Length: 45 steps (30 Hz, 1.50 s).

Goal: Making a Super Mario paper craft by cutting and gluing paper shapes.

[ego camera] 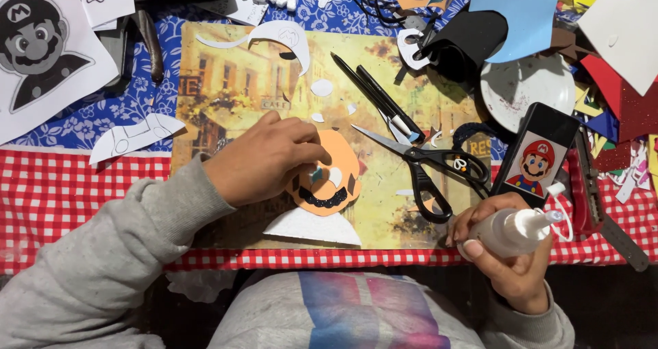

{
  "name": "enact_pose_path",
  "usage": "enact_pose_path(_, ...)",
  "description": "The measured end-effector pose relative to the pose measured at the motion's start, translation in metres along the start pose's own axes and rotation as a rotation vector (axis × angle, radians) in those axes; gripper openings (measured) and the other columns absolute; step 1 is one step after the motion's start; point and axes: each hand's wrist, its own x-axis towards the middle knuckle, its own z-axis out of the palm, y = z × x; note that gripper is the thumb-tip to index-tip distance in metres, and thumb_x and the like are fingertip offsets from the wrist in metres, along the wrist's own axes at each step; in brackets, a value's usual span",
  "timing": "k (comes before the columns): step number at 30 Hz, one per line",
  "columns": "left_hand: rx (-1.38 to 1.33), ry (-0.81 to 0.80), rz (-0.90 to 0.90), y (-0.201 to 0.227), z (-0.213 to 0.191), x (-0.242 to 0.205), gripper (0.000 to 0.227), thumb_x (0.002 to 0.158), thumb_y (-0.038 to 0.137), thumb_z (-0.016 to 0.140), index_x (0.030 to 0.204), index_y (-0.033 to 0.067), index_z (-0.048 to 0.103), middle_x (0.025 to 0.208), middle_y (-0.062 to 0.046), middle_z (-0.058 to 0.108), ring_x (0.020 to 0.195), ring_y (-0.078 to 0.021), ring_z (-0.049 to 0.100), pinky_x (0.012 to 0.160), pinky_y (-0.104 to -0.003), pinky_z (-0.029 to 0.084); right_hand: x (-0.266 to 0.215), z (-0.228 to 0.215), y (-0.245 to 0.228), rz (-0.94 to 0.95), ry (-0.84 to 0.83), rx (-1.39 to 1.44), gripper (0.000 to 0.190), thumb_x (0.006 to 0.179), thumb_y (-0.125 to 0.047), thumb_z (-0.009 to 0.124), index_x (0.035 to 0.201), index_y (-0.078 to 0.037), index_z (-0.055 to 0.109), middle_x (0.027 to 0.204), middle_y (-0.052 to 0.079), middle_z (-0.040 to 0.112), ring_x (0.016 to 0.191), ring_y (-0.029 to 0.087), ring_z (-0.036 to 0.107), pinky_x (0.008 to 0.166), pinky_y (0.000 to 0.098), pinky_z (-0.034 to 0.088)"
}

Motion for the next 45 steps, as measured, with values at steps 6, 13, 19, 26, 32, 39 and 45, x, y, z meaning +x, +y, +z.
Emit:
enact_pose_path(6,0.024,0.075,0.026,0.005,-0.009,-0.008,0.023,0.081,0.012,0.074,0.104,0.0152,0.072,0.103,-0.004,0.064,0.092,-0.0221,0.06,0.082,-0.039,0.038,-0.002,-0.006,0.003,-0.031,-0.017,0.013,0.033,0.089,0.003,0.069,0.117,0.002,0.051,0.089,0.015,0.064,0.086,0.026,0.067,0.081,0.0438,0.058)
enact_pose_path(13,0.019,0.038,0.062,0.011,-0.004,-0.009,0.023,0.075,0.012,0.076,0.098,0.0175,0.077,0.099,-0.002,0.064,0.094,-0.0206,0.059,0.082,-0.038,0.039,-0.001,-0.004,0.001,-0.012,-0.012,-0.02,0.033,0.088,0.004,0.068,0.117,0.003,0.052,0.088,0.015,0.064,0.086,0.025,0.067,0.08,0.0433,0.058)
enact_pose_path(19,0.01,0.001,0.065,0.014,-0.004,-0.007,0.014,0.072,0.015,0.079,0.084,0.021,0.078,0.091,-0.001,0.061,0.091,-0.0209,0.057,0.08,-0.039,0.036,-0.001,-0.004,0.002,-0.017,-0.021,-0.04,0.034,0.088,0.004,0.069,0.116,0.003,0.052,0.089,0.015,0.064,0.086,0.025,0.068,0.08,0.0427,0.058)
enact_pose_path(26,0.011,0.055,0.088,0.01,-0.008,-0.008,0.015,0.074,0.014,0.076,0.089,0.0173,0.076,0.093,-0.002,0.062,0.091,-0.0206,0.057,0.081,-0.039,0.036,-0.003,-0.007,0.001,-0.04,-0.036,-0.013,0.034,0.089,0.003,0.068,0.117,0.001,0.049,0.089,0.015,0.063,0.087,0.025,0.066,0.082,0.043,0.057)
enact_pose_path(32,0.013,0.2,0.142,0.012,-0.031,0.016,0.02,0.086,0.02,0.073,0.102,0.0088,0.07,0.095,-0.005,0.063,0.089,-0.0218,0.059,0.083,-0.04,0.037,-0.002,-0.006,-0.002,-0.062,0.001,-0.03,0.034,0.091,-0.001,0.068,0.118,0.001,0.048,0.09,0.015,0.063,0.086,0.025,0.065,0.08,0.0414,0.056)
enact_pose_path(39,0.153,0.171,0.162,0.018,0.009,0.103,0.005,0.091,0.014,0.071,0.09,0.0098,0.069,0.081,-0.004,0.063,0.076,-0.0209,0.061,0.078,-0.041,0.04,-0.002,-0.008,-0.001,-0.06,0.01,-0.06,0.033,0.093,-0.002,0.07,0.117,0.0,0.048,0.088,0.014,0.062,0.082,0.023,0.065,0.077,0.0409,0.057)
enact_pose_path(45,0.215,0.037,0.199,0.015,0.048,0.149,0.007,0.09,0.013,0.067,0.092,0.0074,0.069,0.081,-0.005,0.061,0.076,-0.0201,0.061,0.079,-0.039,0.042,-0.008,-0.018,0.002,-0.04,0.06,-0.068,0.033,0.089,0.0,0.07,0.115,0.0,0.048,0.087,0.015,0.063,0.083,0.024,0.065,0.076,0.0403,0.057)
